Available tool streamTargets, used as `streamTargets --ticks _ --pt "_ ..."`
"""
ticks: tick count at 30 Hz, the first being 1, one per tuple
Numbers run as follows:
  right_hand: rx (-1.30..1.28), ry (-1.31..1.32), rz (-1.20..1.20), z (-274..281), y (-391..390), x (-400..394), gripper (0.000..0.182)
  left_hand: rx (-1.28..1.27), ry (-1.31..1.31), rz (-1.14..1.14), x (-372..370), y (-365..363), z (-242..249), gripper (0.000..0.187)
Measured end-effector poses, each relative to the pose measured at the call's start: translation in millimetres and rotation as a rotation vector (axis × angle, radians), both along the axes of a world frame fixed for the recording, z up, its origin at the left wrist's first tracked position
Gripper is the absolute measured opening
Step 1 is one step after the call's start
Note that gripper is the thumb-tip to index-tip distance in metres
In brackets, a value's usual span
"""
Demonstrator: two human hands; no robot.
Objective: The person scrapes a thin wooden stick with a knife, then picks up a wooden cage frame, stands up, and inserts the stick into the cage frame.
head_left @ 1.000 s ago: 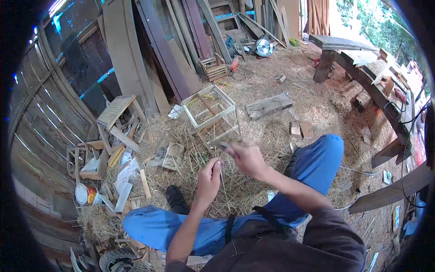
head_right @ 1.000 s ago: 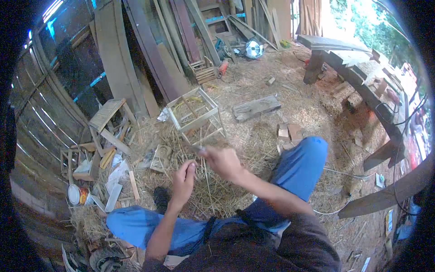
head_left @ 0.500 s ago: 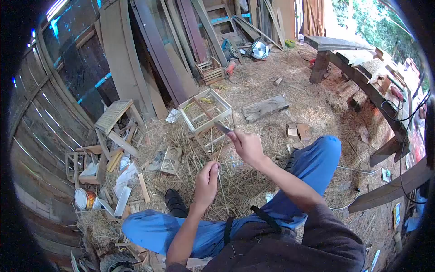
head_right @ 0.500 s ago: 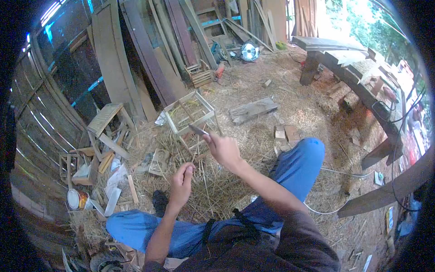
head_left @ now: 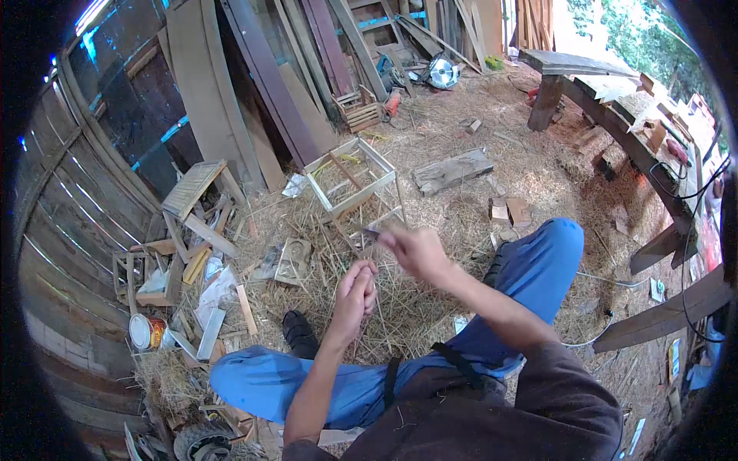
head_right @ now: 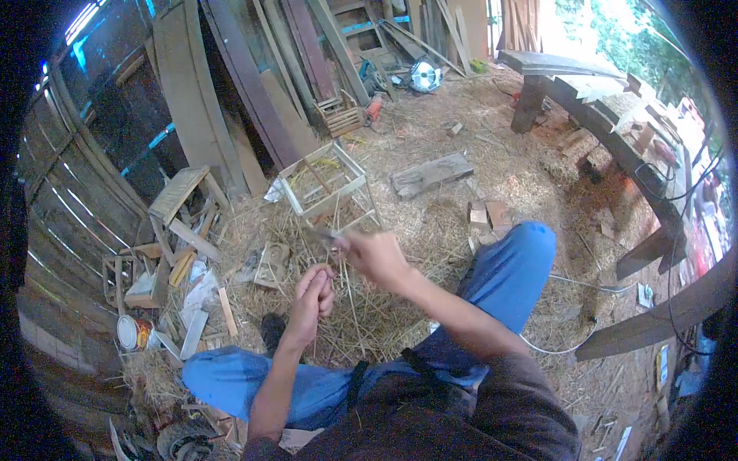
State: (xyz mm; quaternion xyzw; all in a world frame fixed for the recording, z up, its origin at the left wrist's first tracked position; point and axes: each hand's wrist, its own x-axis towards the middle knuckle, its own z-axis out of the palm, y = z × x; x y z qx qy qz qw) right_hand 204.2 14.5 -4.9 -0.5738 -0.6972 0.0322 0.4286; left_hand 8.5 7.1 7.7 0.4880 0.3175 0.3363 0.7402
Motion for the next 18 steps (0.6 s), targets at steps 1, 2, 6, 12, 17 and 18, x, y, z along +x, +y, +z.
streamTargets --ticks 1,2,6,12,17,18 --pt "0.032 0.066 -0.087 1 9 5 0.013 0.012 0.005 -0.006 0 -1 -1 0.017" --pt "0.010 0.065 -0.115 0 12 8 0.012 0.027 0.010 -0.012 1 0 -3 0.017" --pt "0.068 -0.052 -0.012 -12 0 3 0.017 0.051 0.040 0.002 2 -2 -6 0.018" --pt "0.022 0.017 -0.213 16 15 22 0.025 0.471 0.263 0.075 5 -2 -11 0.022" --pt "0.055 -0.116 0.020 11 -16 -2 0.028 0.366 0.186 0.066 6 -2 -12 0.022" --pt "0.051 -0.008 -0.031 12 -9 1 0.026 0.359 0.190 0.059 3 -2 -14 0.022"
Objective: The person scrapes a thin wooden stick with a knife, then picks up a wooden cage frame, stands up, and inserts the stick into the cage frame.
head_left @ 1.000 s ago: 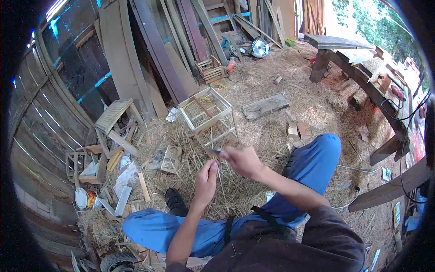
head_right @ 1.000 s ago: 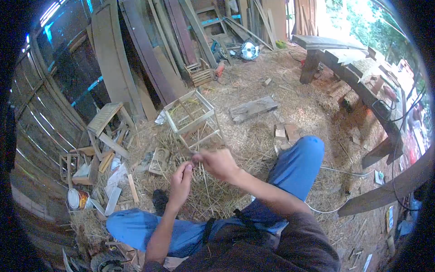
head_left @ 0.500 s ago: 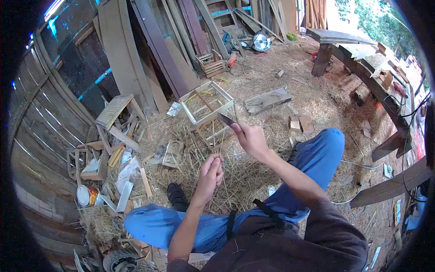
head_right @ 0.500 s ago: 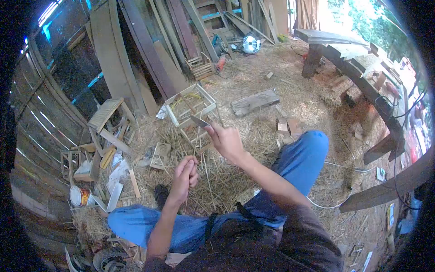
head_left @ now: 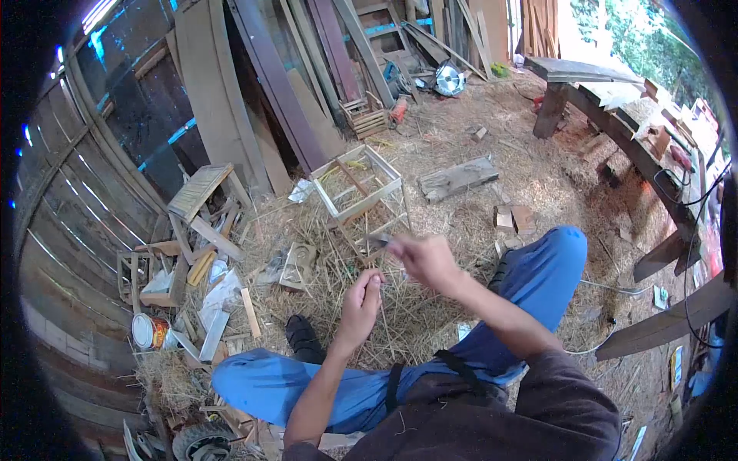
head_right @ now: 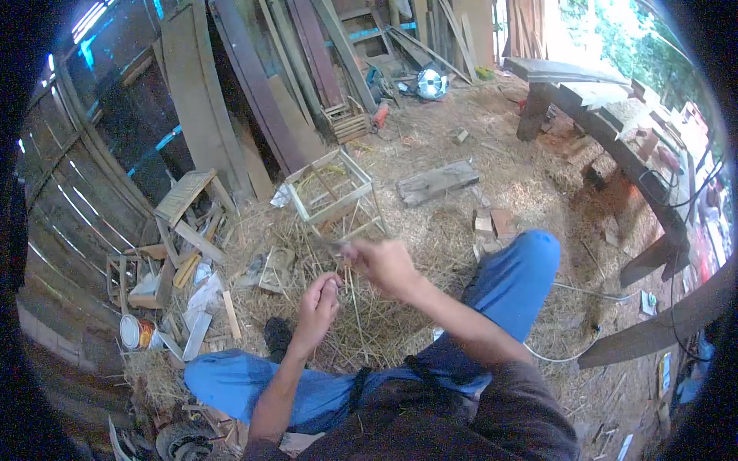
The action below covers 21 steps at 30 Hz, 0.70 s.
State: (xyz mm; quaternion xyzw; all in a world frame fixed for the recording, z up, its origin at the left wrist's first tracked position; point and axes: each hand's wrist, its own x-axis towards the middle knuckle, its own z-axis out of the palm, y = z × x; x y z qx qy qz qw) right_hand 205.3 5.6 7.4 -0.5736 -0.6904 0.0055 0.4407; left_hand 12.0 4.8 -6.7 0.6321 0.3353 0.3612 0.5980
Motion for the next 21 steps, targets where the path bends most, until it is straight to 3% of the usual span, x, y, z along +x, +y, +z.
streamTargets --ticks 2,3,6,7,10,11,14,15,18,19,21 --pt "-0.021 0.226 -0.104 4 20 14 0.024 -0.035 0.004 -0.018 -1 -2 2 0.022" --pt "-0.149 0.165 -0.158 13 17 20 0.023 -0.035 -0.008 -0.025 1 -3 2 0.022" --pt "-0.086 0.060 0.095 -13 0 0 0.029 -0.141 -0.051 -0.044 3 0 8 0.021" --pt "-0.059 -0.087 0.085 -14 -1 -1 0.029 -0.197 -0.063 -0.048 1 -2 10 0.021" --pt "-0.216 0.279 -0.100 9 16 8 0.031 -0.287 -0.138 -0.101 -1 -1 15 0.021" --pt "-0.188 0.234 -0.083 19 13 11 0.030 -0.338 -0.166 -0.118 0 -3 19 0.021" --pt "-0.023 0.053 0.092 -19 1 -4 0.029 -0.359 -0.168 -0.074 0 0 16 0.020" --pt "-0.091 -0.085 0.120 -15 -2 -4 0.029 -0.331 -0.154 -0.067 -1 0 17 0.020" --pt "-0.138 0.213 -0.066 1 18 7 0.023 -0.261 -0.113 -0.069 -5 2 20 0.020" --pt "-0.187 0.132 -0.120 18 16 12 0.031 -0.249 -0.110 -0.086 -6 2 19 0.021" --pt "-0.128 0.075 0.009 -3 5 0 0.032 -0.246 -0.105 -0.091 -5 1 18 0.021"
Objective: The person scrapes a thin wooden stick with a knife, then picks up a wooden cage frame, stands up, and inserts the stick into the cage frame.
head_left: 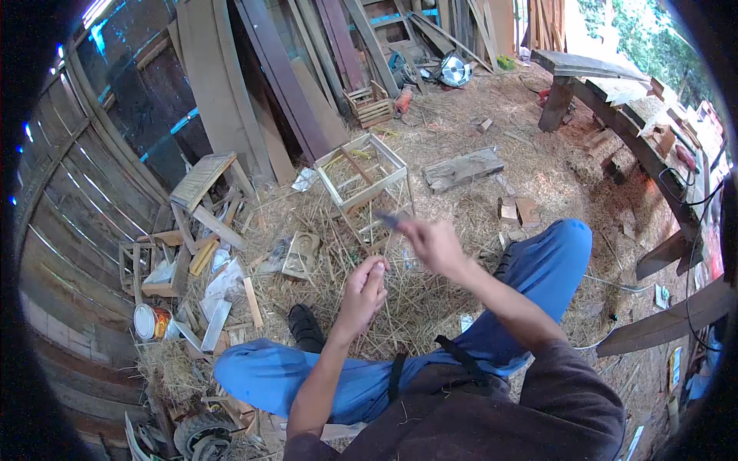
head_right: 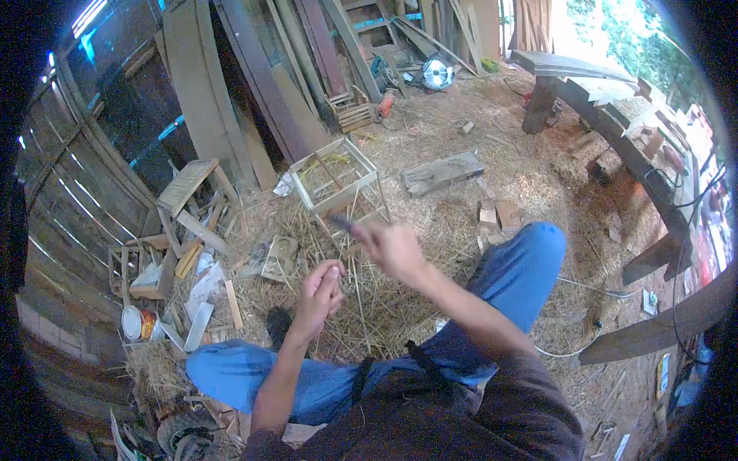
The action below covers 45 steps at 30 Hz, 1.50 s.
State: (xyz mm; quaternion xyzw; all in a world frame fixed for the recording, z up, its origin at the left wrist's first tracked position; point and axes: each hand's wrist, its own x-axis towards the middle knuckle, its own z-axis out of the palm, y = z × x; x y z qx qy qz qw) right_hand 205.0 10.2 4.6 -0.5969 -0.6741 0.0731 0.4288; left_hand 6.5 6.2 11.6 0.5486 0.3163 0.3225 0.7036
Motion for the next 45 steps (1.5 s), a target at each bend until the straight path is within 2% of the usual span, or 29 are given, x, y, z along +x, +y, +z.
streamTargets --ticks 1,2,5,6,9,10,13,14,17,18,21,22,26,29,30,33,38,42,45 --pt "0.031 -0.024 0.064 -7 -6 -6 0.033 -0.008 0.004 0.010 0 0 -1 0.021" --pt "0.002 -0.182 0.092 -9 -9 -6 0.035 -0.013 0.009 0.017 1 1 -2 0.021" --pt "-0.104 0.066 -0.107 9 10 5 0.036 -0.012 0.027 0.023 1 0 2 0.023" --pt "-0.115 -0.041 -0.133 10 15 14 0.036 0.020 0.052 0.018 2 -2 0 0.023" --pt "-0.032 -0.112 0.025 -4 -12 -3 0.036 0.058 0.080 0.026 1 1 -9 0.024" --pt "-0.090 -0.231 0.077 4 -19 -8 0.034 0.062 0.076 0.040 1 0 -9 0.024" --pt "-0.058 0.041 -0.101 -6 14 8 0.033 0.086 0.085 0.043 2 1 -7 0.024" --pt "-0.035 0.051 -0.140 -6 22 18 0.027 0.094 0.098 0.030 3 -1 -7 0.024" --pt "0.005 -0.062 0.014 -3 -8 -1 0.029 0.009 0.063 0.005 1 1 -5 0.023" --pt "-0.001 -0.243 0.073 -12 -10 -2 0.030 -0.039 0.036 0.001 1 1 -5 0.023" --pt "0.058 -0.040 -0.085 -17 20 10 0.032 -0.148 -0.032 -0.014 0 2 -5 0.021" --pt "-0.053 0.062 -0.156 -9 23 18 0.031 -0.180 -0.056 -0.019 1 3 -4 0.021" --pt "-0.062 0.047 -0.073 -21 -1 -3 0.032 -0.063 -0.040 -0.021 4 1 -10 0.020" --pt "-0.095 -0.113 -0.118 4 -2 14 0.032 0.076 0.060 0.031 1 4 -13 0.021" --pt "-0.025 0.017 -0.135 3 6 20 0.031 0.124 0.075 0.049 2 4 -14 0.021" --pt "-0.031 -0.146 -0.146 -8 0 16 0.035 0.255 0.114 0.089 6 7 -18 0.022" --pt "0.038 0.031 -0.263 12 8 33 0.032 0.389 0.232 0.050 3 12 -21 0.022" --pt "0.025 -0.203 -0.072 -5 -11 14 0.033 0.351 0.224 0.073 7 11 -14 0.023" --pt "0.058 -0.007 -0.206 -1 9 25 0.032 0.395 0.216 0.074 9 17 -16 0.024"
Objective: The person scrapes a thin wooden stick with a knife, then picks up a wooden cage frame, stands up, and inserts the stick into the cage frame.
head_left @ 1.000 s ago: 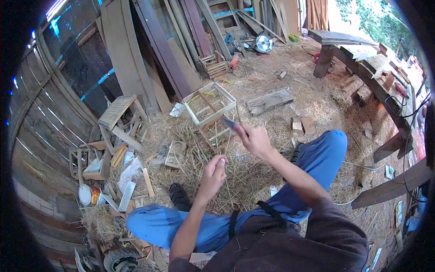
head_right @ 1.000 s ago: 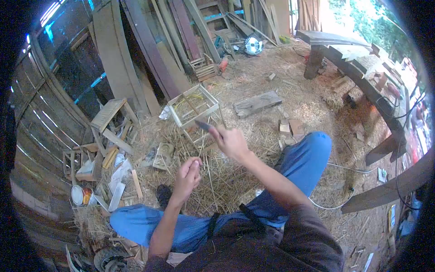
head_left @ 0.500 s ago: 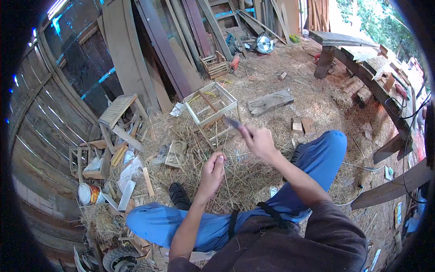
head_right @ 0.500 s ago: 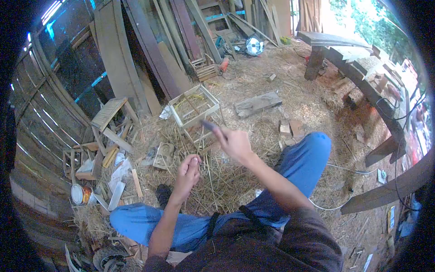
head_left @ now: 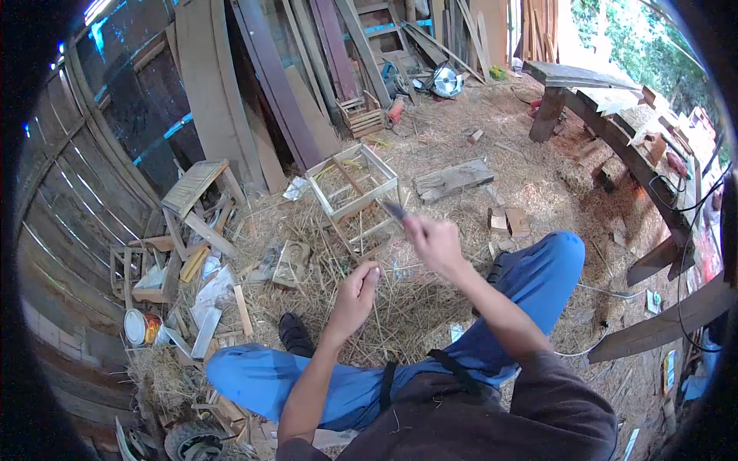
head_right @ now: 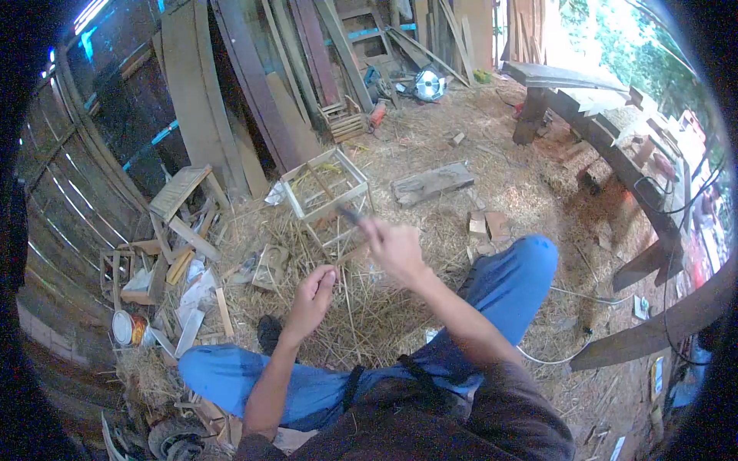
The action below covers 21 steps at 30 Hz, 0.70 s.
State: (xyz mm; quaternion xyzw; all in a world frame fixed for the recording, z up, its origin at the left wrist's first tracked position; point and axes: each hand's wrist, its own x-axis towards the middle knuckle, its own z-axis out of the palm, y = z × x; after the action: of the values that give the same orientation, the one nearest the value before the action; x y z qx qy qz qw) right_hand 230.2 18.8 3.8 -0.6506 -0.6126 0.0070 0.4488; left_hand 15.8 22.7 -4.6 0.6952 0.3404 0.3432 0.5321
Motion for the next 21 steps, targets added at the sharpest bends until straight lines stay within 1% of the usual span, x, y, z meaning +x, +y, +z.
streamTargets --ticks 4,5,8,9,11,12,13,16,17,20,21 --pt "0.040 -0.143 0.062 -20 -10 -5 0.029 -0.027 0.027 -0.046 1 0 1 0.023" --pt "-0.023 -0.130 0.028 -24 -13 -11 0.026 -0.041 0.034 -0.045 1 0 1 0.023" --pt "0.068 -0.057 0.025 -5 1 4 0.026 0.060 0.034 0.033 0 -1 6 0.026" --pt "-0.070 0.030 -0.055 4 4 11 0.024 0.097 0.028 0.037 0 -1 8 0.026" --pt "0.105 -0.078 0.033 -4 -2 4 0.025 0.165 0.012 0.046 2 -2 9 0.026" --pt "0.193 -0.131 0.077 -8 -8 -2 0.026 0.135 0.025 0.043 1 -3 7 0.026" --pt "0.035 -0.236 0.041 -10 -16 -12 0.027 0.105 0.038 0.039 -2 -2 4 0.026" --pt "0.248 -0.020 0.055 -1 1 -3 0.031 0.076 0.073 0.029 -5 -3 5 0.025" --pt "0.006 0.057 -0.035 10 1 7 0.032 0.075 0.083 0.026 -5 -4 7 0.025" --pt "0.047 -0.100 0.140 -12 -13 -7 0.035 0.083 0.016 0.037 4 -8 4 0.020" --pt "0.069 -0.076 0.131 -12 -15 -10 0.035 0.079 0.012 0.017 4 -10 6 0.019"
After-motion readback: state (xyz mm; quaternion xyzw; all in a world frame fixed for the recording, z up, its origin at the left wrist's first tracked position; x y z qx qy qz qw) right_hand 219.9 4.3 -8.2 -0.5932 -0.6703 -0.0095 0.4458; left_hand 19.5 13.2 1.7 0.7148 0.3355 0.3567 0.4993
